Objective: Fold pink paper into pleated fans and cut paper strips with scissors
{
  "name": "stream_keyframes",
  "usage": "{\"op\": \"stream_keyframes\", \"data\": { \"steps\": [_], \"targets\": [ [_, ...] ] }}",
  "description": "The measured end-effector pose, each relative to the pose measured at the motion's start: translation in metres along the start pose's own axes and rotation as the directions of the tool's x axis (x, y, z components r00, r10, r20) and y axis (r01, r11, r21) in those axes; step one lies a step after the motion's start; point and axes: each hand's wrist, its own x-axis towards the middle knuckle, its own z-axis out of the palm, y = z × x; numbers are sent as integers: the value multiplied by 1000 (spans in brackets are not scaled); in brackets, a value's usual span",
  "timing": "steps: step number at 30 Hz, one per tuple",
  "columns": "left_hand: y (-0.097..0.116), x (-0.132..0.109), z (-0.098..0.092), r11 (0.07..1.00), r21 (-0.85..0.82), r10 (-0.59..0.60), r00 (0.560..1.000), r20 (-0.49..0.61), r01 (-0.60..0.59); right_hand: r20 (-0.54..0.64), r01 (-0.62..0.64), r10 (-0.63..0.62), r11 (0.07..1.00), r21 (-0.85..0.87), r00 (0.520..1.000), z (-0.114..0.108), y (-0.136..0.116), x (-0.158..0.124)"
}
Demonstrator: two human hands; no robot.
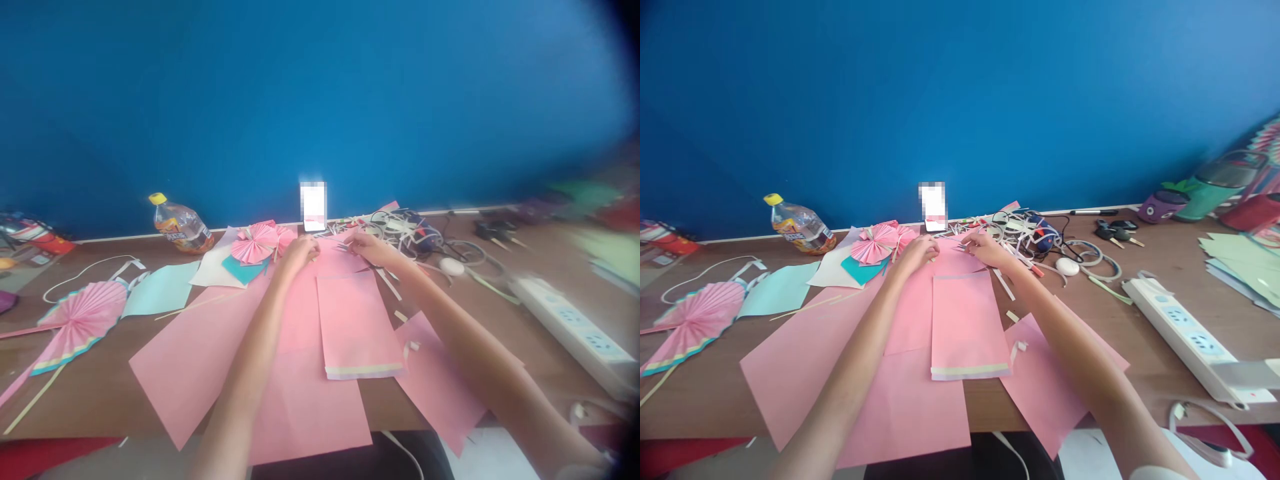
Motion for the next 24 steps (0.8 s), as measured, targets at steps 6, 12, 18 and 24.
{"op": "stream_keyframes", "data": {
  "steps": [6,12,18,24],
  "targets": [
    [-9,-5,-8,997,-64,-39,999,35,41,9,10,-10,999,53,1000,-1,-1,-1],
    [-9,-10,-19,990,-62,-111,977,184,124,50,-63,54,982,179,997,-2,-18,-12],
    [-11,-6,-15,993,-75,-71,980,184,86,188,-18,-60,922,386,980,-9,-25,-16],
    [-13,-6,-10,997,-64,-30,995,93,36,313,66,-229,888,455,922,-10,-54,-32]
  ]
}}
